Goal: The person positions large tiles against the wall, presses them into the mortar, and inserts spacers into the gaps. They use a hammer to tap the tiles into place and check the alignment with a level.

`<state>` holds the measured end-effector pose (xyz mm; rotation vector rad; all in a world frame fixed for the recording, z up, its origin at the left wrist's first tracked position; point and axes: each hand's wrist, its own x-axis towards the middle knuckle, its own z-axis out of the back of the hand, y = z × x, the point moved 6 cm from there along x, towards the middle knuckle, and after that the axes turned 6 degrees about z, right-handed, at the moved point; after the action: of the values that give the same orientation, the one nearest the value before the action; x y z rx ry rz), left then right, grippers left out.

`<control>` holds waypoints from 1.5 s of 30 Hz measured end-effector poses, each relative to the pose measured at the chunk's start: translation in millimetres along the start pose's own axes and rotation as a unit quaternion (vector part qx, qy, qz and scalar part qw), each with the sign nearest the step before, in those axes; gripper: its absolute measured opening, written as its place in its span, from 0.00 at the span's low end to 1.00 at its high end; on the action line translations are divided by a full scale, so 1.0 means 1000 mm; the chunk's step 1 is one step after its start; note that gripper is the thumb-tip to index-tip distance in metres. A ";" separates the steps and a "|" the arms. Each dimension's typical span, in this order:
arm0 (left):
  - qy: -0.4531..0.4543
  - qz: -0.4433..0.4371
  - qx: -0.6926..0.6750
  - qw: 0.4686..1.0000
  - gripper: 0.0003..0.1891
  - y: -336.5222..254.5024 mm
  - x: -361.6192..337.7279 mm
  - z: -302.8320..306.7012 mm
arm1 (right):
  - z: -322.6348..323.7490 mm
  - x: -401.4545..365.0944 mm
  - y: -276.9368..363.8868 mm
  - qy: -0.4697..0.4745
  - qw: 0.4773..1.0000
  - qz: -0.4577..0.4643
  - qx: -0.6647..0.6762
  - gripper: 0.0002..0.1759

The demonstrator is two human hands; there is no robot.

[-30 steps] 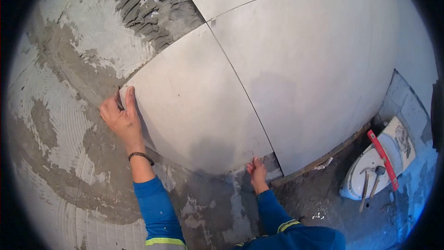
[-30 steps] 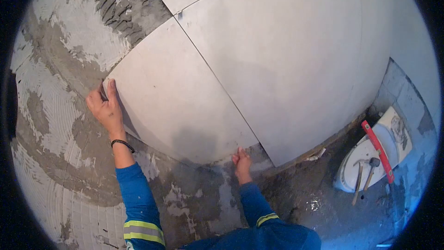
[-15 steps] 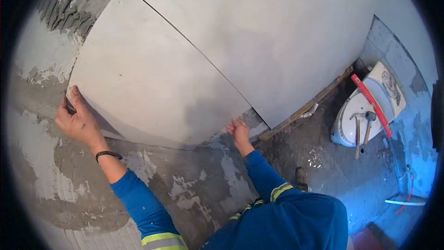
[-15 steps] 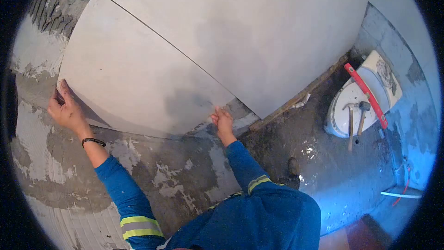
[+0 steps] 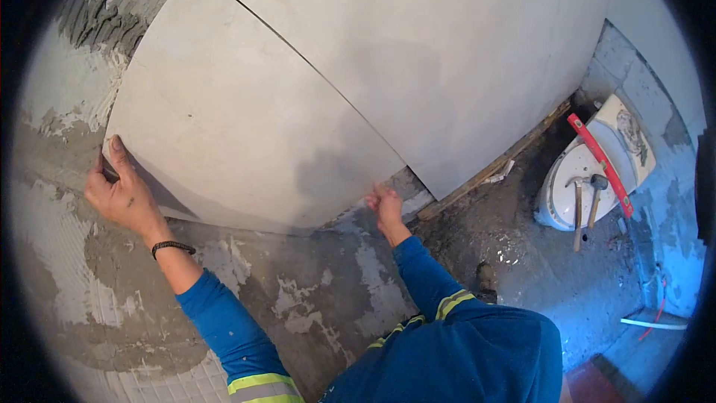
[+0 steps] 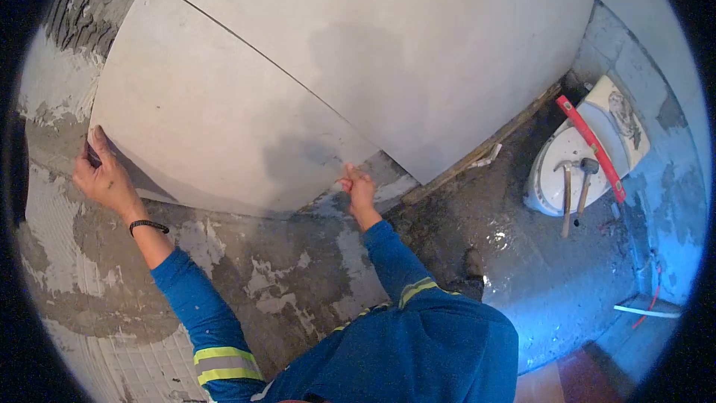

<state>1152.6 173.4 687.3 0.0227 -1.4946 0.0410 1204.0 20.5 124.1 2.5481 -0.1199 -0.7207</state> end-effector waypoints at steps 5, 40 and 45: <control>0.000 0.004 0.009 1.000 0.26 0.003 0.000 -0.001 | 0.000 -0.001 0.001 -0.015 1.000 -0.007 0.005 0.16; -0.014 -0.015 0.161 0.987 0.21 0.025 0.004 -0.005 | -0.047 -0.032 0.155 0.305 0.866 0.142 -0.370 0.16; 0.090 -0.047 -0.076 0.992 0.21 0.026 -0.017 -0.028 | 0.086 -0.037 0.278 0.153 0.801 0.251 -0.522 0.22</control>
<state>1177.7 200.2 667.7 -0.0333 -1.3107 -0.1435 1140.6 -252.8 209.8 1.4172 -0.2053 -0.0659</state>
